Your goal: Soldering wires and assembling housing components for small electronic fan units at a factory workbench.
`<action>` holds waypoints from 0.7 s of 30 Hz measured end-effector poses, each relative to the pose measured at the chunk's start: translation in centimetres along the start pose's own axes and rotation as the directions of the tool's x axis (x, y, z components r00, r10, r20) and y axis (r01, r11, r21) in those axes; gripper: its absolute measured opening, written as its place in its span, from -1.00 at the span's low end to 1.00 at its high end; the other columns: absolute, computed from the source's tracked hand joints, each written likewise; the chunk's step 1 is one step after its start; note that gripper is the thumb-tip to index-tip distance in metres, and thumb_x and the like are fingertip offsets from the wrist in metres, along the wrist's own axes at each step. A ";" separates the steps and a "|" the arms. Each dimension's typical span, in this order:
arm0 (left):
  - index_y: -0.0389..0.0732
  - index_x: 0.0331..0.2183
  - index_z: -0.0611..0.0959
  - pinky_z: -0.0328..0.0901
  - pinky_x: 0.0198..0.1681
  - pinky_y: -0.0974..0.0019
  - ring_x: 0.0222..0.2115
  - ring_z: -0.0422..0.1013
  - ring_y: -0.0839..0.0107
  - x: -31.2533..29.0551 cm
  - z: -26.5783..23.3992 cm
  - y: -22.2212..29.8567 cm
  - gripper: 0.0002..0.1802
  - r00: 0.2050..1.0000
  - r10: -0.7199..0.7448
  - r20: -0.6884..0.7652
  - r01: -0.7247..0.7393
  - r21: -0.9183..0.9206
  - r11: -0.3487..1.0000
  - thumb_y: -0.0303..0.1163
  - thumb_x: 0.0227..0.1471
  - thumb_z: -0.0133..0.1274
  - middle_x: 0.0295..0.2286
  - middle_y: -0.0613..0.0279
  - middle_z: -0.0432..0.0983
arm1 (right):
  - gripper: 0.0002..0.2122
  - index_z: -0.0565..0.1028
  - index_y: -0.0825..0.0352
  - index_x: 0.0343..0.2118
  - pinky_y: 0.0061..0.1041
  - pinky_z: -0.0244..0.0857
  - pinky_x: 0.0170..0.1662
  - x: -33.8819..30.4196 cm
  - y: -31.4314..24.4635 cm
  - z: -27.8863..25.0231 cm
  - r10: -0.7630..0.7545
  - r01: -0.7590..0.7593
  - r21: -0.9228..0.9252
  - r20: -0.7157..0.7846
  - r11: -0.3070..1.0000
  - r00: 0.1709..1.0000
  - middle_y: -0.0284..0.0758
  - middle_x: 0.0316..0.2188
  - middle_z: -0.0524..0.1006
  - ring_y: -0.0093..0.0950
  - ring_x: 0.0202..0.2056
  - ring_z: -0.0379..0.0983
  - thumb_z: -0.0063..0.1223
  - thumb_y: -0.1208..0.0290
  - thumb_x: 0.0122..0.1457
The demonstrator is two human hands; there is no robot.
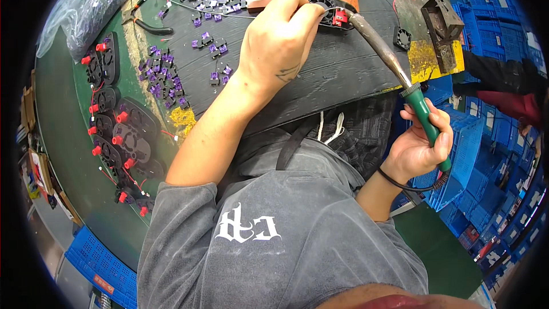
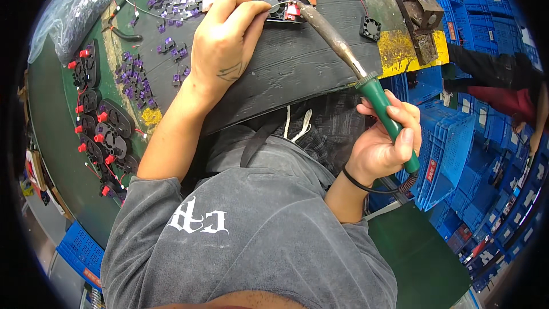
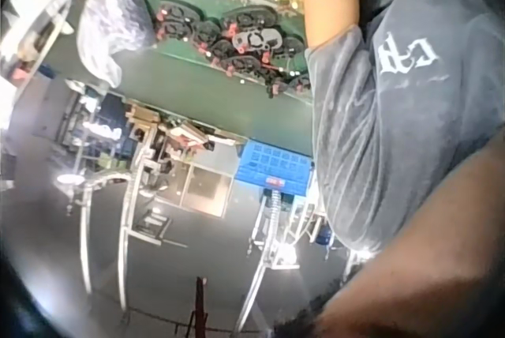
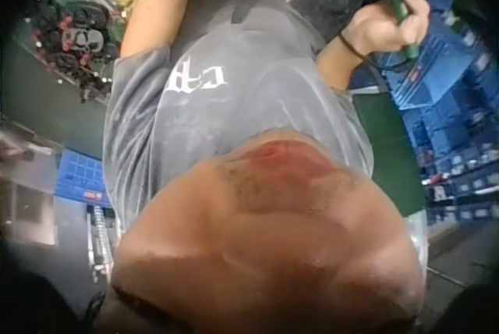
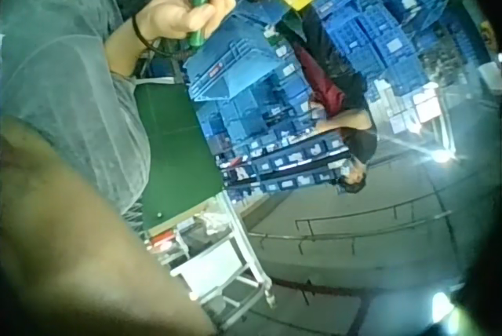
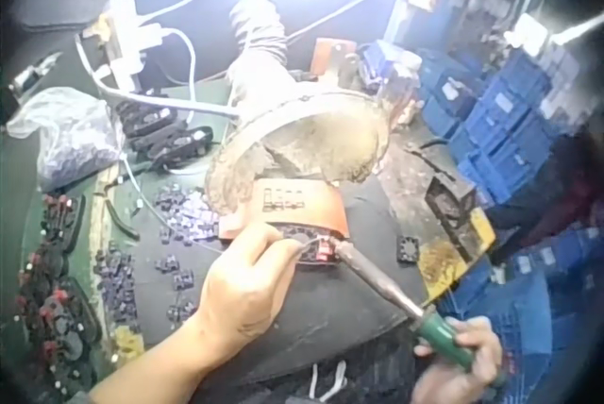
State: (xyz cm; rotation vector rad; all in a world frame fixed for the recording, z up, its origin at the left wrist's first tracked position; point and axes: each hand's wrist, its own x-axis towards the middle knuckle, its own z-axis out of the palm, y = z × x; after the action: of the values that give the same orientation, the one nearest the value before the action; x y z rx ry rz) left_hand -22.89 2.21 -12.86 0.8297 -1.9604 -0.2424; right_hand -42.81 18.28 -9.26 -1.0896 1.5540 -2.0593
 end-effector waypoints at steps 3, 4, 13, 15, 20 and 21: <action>-0.27 -0.37 0.63 0.33 -0.38 0.30 -0.46 0.42 0.25 0.1 0.0 0.0 -0.82 1.000 0.003 0.008 -0.003 0.017 1.000 -0.62 -0.14 0.19 -0.45 0.18 0.43 | -0.61 0.47 0.51 -0.35 -0.38 0.54 -0.44 0.1 0.1 0.2 -0.008 0.008 0.000 0.030 1.000 1.000 -0.04 -0.30 0.51 -0.18 -0.46 0.55 -0.23 0.19 0.18; -0.28 -0.37 0.63 0.33 -0.38 0.30 -0.46 0.42 0.25 0.0 0.0 0.1 -0.82 1.000 -0.004 0.006 0.004 0.006 1.000 -0.62 -0.14 0.19 -0.45 0.17 0.43 | -0.61 0.46 0.52 -0.37 -0.36 0.53 -0.46 0.1 0.0 0.3 -0.008 0.008 -0.007 0.016 1.000 1.000 -0.05 -0.31 0.48 -0.16 -0.47 0.54 -0.25 0.21 0.18; -0.29 -0.37 0.62 0.33 -0.39 0.31 -0.47 0.42 0.26 0.0 0.0 0.0 -0.81 1.000 0.001 -0.011 -0.001 0.007 1.000 -0.62 -0.15 0.20 -0.45 0.17 0.43 | -0.62 0.47 0.50 -0.34 -0.37 0.53 -0.42 0.1 0.0 -0.1 -0.013 0.013 -0.013 0.010 1.000 1.000 -0.04 -0.30 0.51 -0.18 -0.46 0.55 -0.23 0.20 0.19; -0.29 -0.37 0.62 0.33 -0.39 0.31 -0.47 0.42 0.26 0.0 -0.1 0.0 -0.81 1.000 -0.001 -0.012 0.001 0.011 1.000 -0.62 -0.15 0.20 -0.45 0.17 0.43 | -0.62 0.47 0.49 -0.35 -0.37 0.53 -0.42 0.0 -0.1 -0.1 -0.013 0.013 -0.009 0.012 1.000 1.000 -0.04 -0.30 0.51 -0.18 -0.46 0.55 -0.23 0.20 0.19; -0.29 -0.37 0.62 0.33 -0.40 0.32 -0.48 0.42 0.26 0.1 0.0 -0.1 -0.81 0.999 0.029 -0.025 -0.029 0.017 0.999 -0.62 -0.15 0.20 -0.45 0.17 0.42 | -0.62 0.47 0.49 -0.35 -0.37 0.53 -0.42 0.1 -0.2 -0.3 -0.015 0.015 -0.013 0.011 1.000 1.000 -0.05 -0.30 0.51 -0.19 -0.47 0.55 -0.24 0.20 0.19; -0.29 -0.37 0.62 0.33 -0.40 0.32 -0.48 0.42 0.26 0.0 0.0 -0.1 -0.81 0.999 0.030 -0.026 -0.029 0.018 0.999 -0.62 -0.15 0.20 -0.45 0.17 0.42 | -0.62 0.47 0.49 -0.35 -0.37 0.53 -0.42 0.1 -0.2 -0.3 -0.016 0.016 -0.013 0.011 1.000 1.000 -0.05 -0.30 0.51 -0.19 -0.47 0.55 -0.24 0.20 0.19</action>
State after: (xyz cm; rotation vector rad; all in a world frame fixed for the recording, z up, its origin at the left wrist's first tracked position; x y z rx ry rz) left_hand -22.85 2.13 -12.85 0.8107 -1.9513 -0.1964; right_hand -43.04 18.46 -9.04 -1.1194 1.5603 -2.0527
